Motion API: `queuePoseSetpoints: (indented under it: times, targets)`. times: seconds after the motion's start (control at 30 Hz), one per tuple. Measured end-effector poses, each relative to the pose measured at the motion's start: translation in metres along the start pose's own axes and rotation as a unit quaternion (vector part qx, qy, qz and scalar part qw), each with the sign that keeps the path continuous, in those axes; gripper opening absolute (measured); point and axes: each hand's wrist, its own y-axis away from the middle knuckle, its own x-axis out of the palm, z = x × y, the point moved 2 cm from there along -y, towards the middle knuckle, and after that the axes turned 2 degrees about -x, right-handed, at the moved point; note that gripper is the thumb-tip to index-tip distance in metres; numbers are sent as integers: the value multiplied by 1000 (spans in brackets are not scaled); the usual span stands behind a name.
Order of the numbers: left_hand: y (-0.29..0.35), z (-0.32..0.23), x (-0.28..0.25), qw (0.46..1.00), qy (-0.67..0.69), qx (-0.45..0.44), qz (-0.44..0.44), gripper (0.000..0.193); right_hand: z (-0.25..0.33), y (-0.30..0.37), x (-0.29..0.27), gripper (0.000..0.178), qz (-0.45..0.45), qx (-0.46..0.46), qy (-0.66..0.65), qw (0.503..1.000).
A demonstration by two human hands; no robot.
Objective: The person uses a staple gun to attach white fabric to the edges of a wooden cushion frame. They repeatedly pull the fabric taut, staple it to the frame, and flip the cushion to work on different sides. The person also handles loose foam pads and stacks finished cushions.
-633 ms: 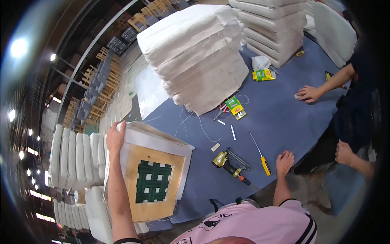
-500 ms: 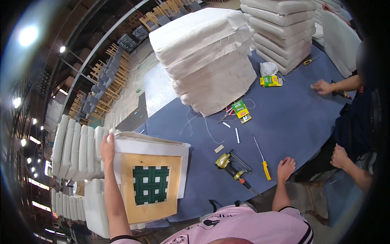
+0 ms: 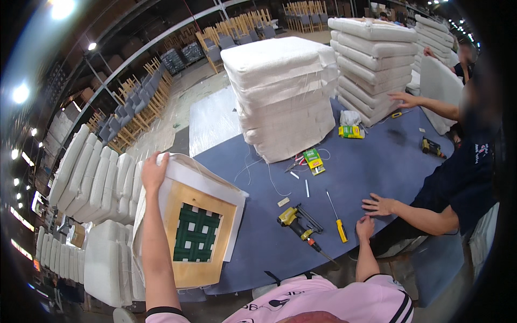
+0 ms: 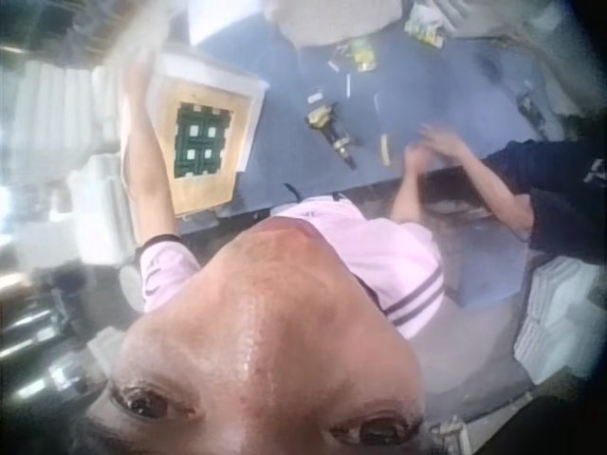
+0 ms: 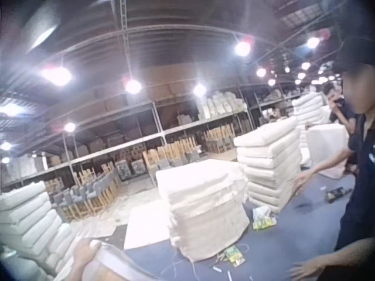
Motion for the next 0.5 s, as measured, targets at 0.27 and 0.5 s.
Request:
queuePoseSetpoints:
  times: [0.27,0.5]
  targets:
    - [1,-59,19,999,-24,10,25,63,1,26,3,20,112,-4,-41,993]
    - [23,-29,-23,989,41,101,96,75,5,17,1,22,163,6,-18,986]
